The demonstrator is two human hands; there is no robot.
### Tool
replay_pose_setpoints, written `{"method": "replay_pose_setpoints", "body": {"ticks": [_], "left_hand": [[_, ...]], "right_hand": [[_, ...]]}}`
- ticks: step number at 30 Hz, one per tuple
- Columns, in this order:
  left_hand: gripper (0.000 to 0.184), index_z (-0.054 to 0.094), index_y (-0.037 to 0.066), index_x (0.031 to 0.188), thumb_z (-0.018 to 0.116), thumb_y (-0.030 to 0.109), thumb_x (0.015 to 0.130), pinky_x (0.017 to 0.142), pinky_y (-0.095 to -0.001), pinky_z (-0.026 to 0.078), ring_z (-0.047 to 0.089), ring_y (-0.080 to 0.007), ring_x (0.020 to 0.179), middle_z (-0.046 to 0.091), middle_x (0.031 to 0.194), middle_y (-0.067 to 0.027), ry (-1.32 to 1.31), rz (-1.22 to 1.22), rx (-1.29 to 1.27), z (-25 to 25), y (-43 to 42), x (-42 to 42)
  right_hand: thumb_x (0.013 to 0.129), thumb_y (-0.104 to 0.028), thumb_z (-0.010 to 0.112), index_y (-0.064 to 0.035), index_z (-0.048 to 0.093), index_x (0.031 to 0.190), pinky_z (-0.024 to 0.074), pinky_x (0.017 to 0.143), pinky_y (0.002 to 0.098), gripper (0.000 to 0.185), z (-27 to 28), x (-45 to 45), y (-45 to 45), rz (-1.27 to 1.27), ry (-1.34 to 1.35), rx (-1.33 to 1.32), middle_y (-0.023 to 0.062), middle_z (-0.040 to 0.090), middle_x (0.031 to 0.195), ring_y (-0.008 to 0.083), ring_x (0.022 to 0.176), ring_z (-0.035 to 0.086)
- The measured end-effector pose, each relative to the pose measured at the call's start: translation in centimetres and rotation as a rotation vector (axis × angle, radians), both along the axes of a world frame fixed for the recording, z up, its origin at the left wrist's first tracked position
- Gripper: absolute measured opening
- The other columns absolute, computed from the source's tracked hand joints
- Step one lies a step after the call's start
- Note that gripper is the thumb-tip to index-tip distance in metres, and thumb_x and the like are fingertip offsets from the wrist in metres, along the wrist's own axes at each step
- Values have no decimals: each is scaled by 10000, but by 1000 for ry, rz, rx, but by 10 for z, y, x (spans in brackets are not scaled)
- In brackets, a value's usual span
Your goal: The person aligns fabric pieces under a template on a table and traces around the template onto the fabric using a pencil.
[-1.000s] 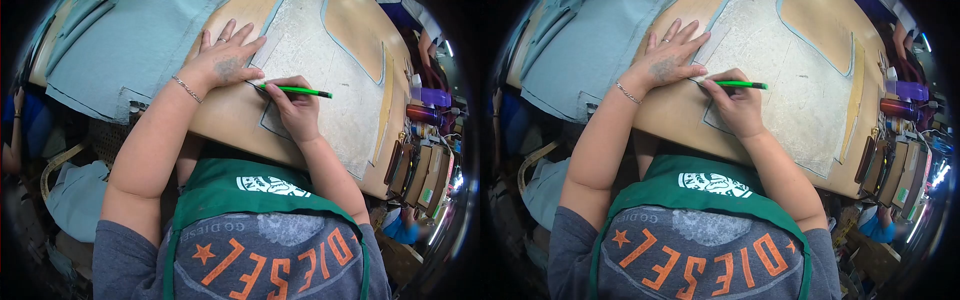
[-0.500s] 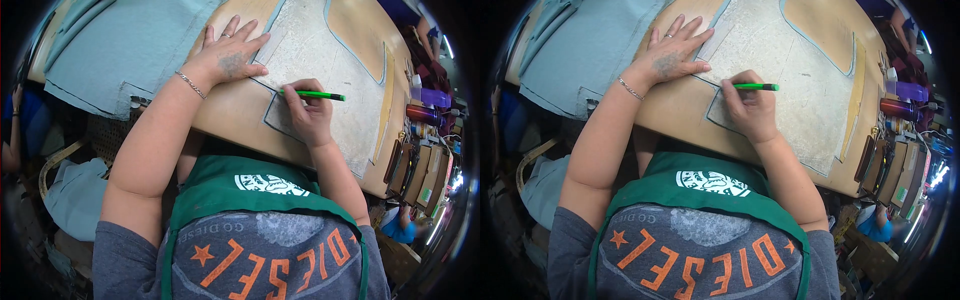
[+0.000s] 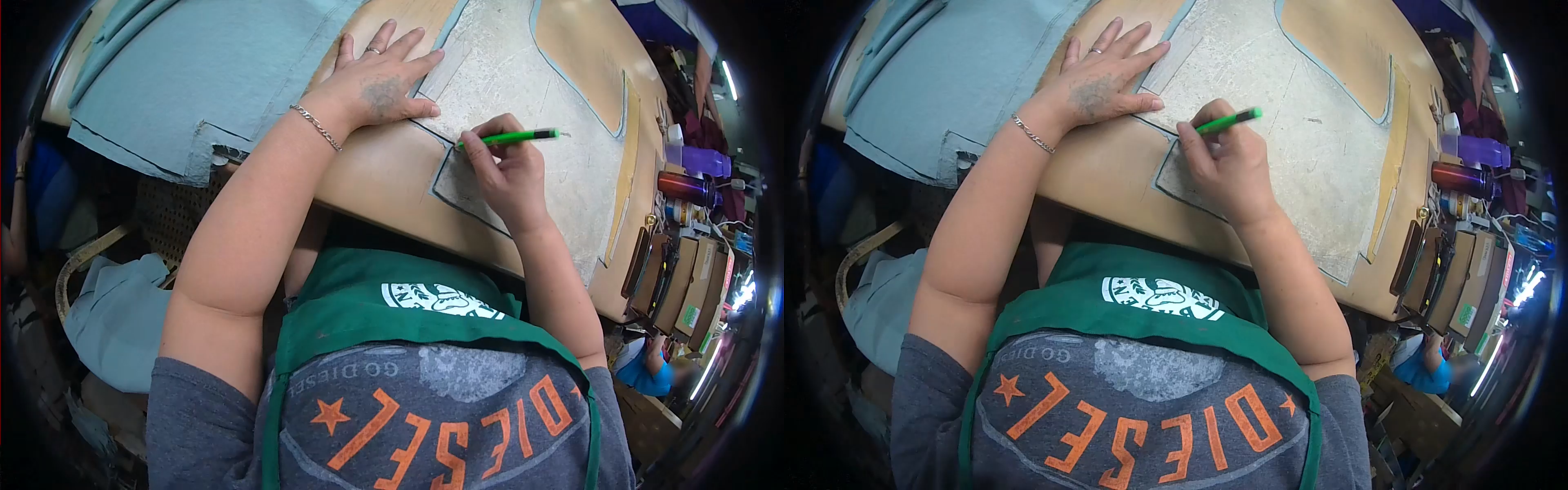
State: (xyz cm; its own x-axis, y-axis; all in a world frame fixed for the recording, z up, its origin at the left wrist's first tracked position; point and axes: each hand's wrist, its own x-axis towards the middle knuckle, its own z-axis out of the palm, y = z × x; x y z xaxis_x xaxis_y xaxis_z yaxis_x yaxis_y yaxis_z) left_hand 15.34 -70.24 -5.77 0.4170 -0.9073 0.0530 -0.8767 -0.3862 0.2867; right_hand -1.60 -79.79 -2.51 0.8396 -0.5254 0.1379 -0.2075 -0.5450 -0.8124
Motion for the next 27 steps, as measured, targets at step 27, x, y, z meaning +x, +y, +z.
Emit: {"method": "replay_pose_setpoints", "body": {"ticks": [27], "left_hand": [[736, 330, 214, 1324, 575, 524, 703, 965, -632, 138, 117, -302, 1315, 216, 1409, -71, 43, -9, 5, 9, 2, 0]], "right_hand": [[815, -116, 593, -42, 517, 782, 410, 610, 223, 112, 8, -31, -9, 64, -76, 539, 36, 564, 757, 86, 680, 508]]}}
